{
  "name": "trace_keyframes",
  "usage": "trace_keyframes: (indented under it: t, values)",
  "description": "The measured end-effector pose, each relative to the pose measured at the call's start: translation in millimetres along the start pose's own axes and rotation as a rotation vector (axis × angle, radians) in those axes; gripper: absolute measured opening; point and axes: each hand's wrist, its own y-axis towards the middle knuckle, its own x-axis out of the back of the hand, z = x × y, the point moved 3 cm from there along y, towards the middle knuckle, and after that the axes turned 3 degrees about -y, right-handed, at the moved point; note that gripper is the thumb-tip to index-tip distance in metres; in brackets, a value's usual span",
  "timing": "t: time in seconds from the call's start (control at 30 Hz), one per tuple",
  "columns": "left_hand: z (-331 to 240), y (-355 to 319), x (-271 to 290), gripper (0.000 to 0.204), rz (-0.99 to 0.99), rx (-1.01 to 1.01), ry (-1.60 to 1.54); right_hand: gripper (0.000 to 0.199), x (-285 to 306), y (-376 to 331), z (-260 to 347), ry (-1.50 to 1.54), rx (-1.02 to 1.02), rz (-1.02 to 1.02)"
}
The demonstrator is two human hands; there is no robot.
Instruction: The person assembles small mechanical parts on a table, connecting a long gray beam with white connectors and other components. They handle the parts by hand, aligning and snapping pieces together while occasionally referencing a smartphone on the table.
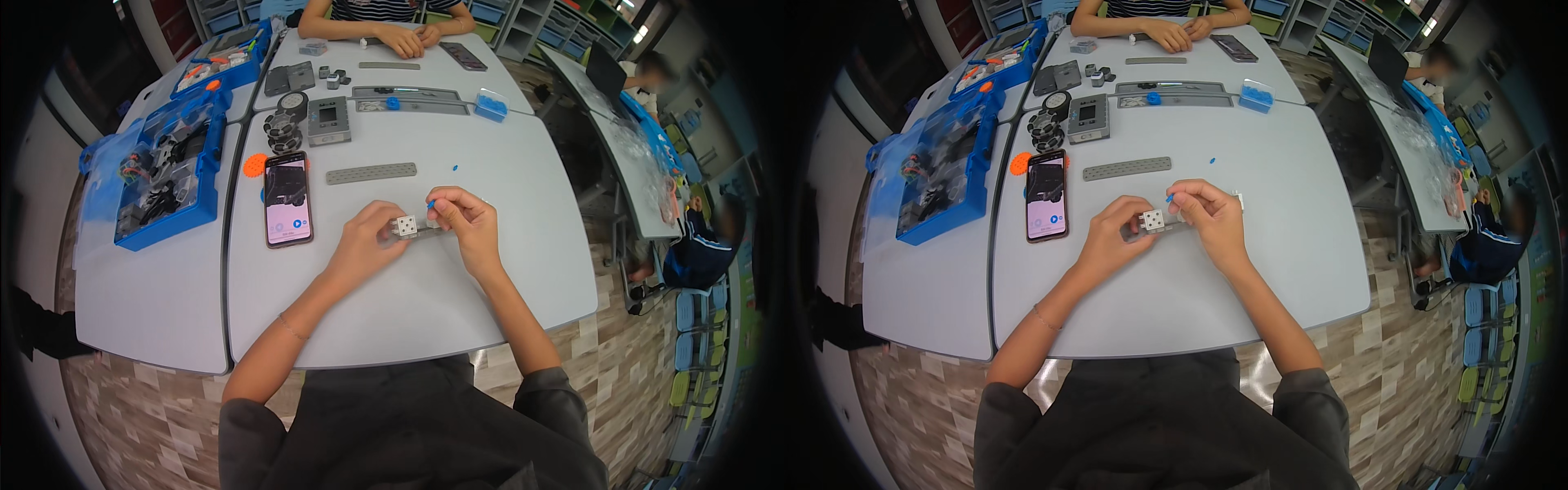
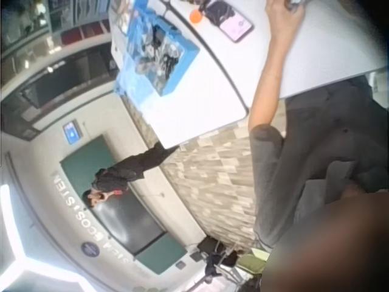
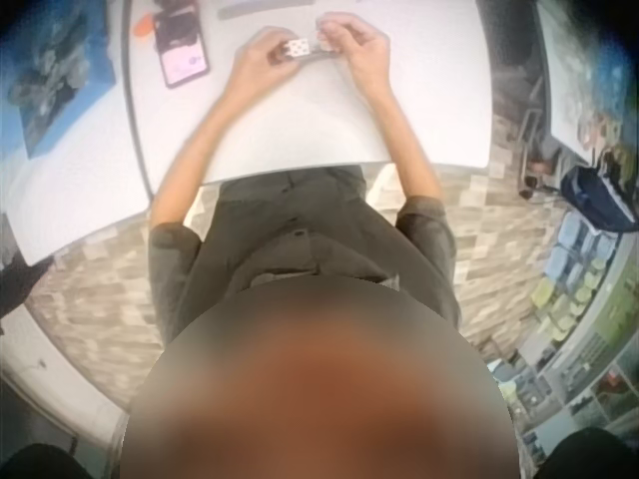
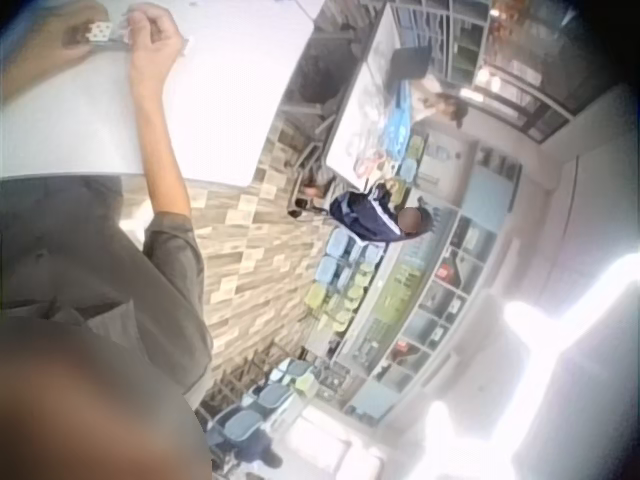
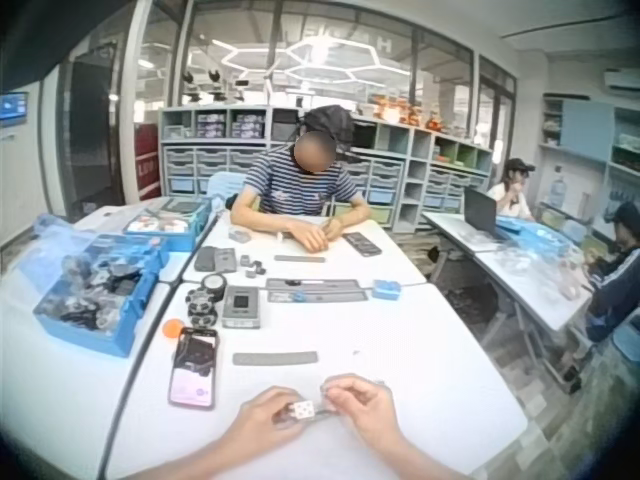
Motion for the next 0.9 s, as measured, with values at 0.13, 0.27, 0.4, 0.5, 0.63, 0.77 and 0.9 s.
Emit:
trace_keyframes:
  t: [0.13,0.27,0.4,0.5,0.63,0.77,0.9]
  values:
    - [1,0,0,0.035,0.023,-0.008,0.034,0.013,-3,-5,9,-0.015,0.084,0.013]
    - [0,0,1,0.036,0.022,-0.023,0.013,0.011,-12,-13,17,-0.257,0.289,-0.005]
    - [-1,0,1,0.036,0.024,-0.031,0.016,0.01,-15,-13,18,-0.535,0.487,-0.007]
    - [-1,0,0,0.037,0.014,-0.018,0.008,0.012,-16,-6,15,-0.666,0.675,0.015]
    - [0,0,1,0.036,0.014,0.018,-0.003,0.012,-18,-4,3,-0.717,0.641,0.008]
    - [1,0,1,0.035,0.015,0.021,-0.005,0.015,-22,-4,-1,-0.751,0.649,-0.006]
    - [2,-1,0,0.037,0.017,0.016,0.004,0.017,-28,-7,6,-1.006,0.907,0.012]
